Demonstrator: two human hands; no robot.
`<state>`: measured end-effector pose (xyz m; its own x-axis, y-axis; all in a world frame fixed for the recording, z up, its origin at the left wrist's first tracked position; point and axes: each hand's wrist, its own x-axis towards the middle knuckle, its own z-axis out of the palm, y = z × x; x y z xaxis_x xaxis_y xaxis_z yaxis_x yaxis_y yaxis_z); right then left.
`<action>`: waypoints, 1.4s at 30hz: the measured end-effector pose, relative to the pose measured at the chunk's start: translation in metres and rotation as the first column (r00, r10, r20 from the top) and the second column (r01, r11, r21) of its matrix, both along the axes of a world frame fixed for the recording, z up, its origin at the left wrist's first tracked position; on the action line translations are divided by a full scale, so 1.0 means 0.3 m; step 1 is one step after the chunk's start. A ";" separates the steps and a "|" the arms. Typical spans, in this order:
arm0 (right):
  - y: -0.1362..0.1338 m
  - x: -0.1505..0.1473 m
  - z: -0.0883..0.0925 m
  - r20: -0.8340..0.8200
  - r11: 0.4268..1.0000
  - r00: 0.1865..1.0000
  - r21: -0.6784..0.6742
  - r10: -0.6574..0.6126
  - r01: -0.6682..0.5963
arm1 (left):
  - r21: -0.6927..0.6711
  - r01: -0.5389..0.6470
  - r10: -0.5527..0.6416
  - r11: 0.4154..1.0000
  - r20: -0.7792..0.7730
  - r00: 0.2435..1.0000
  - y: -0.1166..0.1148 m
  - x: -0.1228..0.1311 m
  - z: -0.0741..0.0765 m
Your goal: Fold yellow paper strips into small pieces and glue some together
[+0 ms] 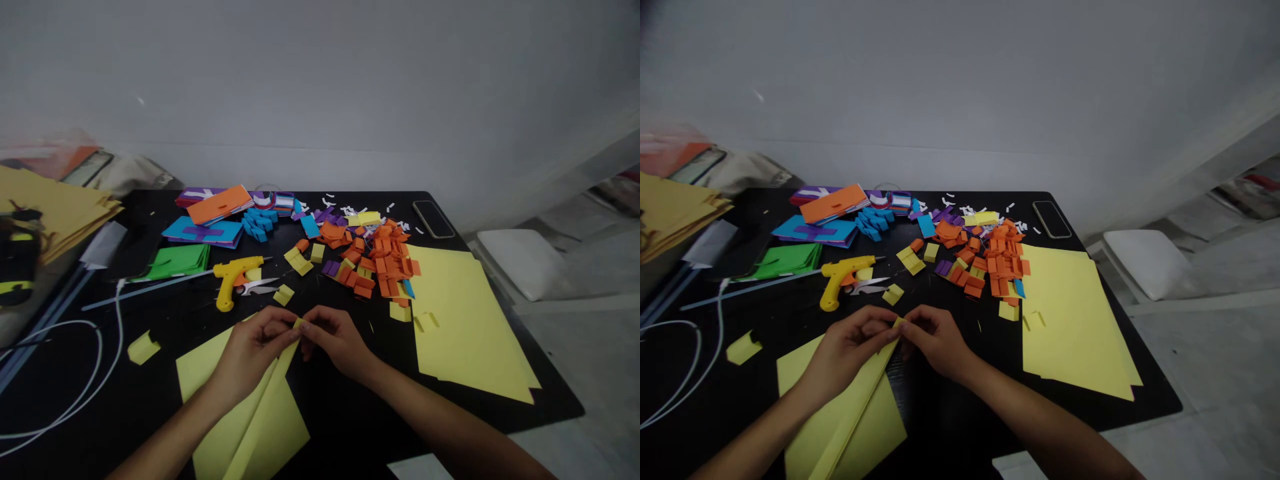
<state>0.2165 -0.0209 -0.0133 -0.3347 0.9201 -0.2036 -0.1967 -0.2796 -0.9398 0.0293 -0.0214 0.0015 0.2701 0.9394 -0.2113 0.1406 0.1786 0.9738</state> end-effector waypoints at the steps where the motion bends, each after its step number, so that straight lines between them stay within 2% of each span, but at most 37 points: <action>1: 0.000 0.000 0.001 0.003 1.000 1.000 -0.001 0.000 0.000 | -0.001 0.004 -0.004 1.000 -0.007 1.000 0.000 0.000 -0.001; 10: -0.001 -0.001 -0.003 -0.016 1.000 1.000 0.002 -0.013 0.013 | 0.044 -0.036 0.037 0.998 -0.037 0.999 -0.001 0.003 0.007; 15: -0.002 -0.005 -0.002 -0.020 1.000 0.999 0.012 -0.026 0.026 | 0.157 -0.089 0.110 0.983 -0.131 0.985 -0.009 0.005 0.010; 22: -0.002 -0.003 -0.009 0.013 0.999 0.999 0.034 -0.037 0.037 | 0.326 -0.080 0.150 0.942 -0.194 0.969 -0.014 0.006 0.001; 27: -0.001 0.000 -0.017 0.026 0.998 0.998 0.041 -0.059 0.058 | 0.383 -0.013 0.098 0.924 -0.205 0.974 -0.009 0.004 -0.003; 30: 0.001 0.002 -0.019 0.031 0.997 0.997 0.036 -0.068 0.066 | 0.372 -0.020 0.090 0.928 -0.173 0.981 -0.009 0.002 -0.015; 35: 0.002 0.001 -0.022 0.025 0.997 0.997 0.018 -0.070 0.069 | 0.223 -0.061 0.090 0.973 -0.121 0.989 -0.013 -0.001 -0.027; 42: 0.002 0.000 -0.020 0.018 0.997 0.998 0.035 -0.068 0.067 | 0.359 -0.055 0.122 0.932 -0.167 0.978 -0.010 -0.005 -0.019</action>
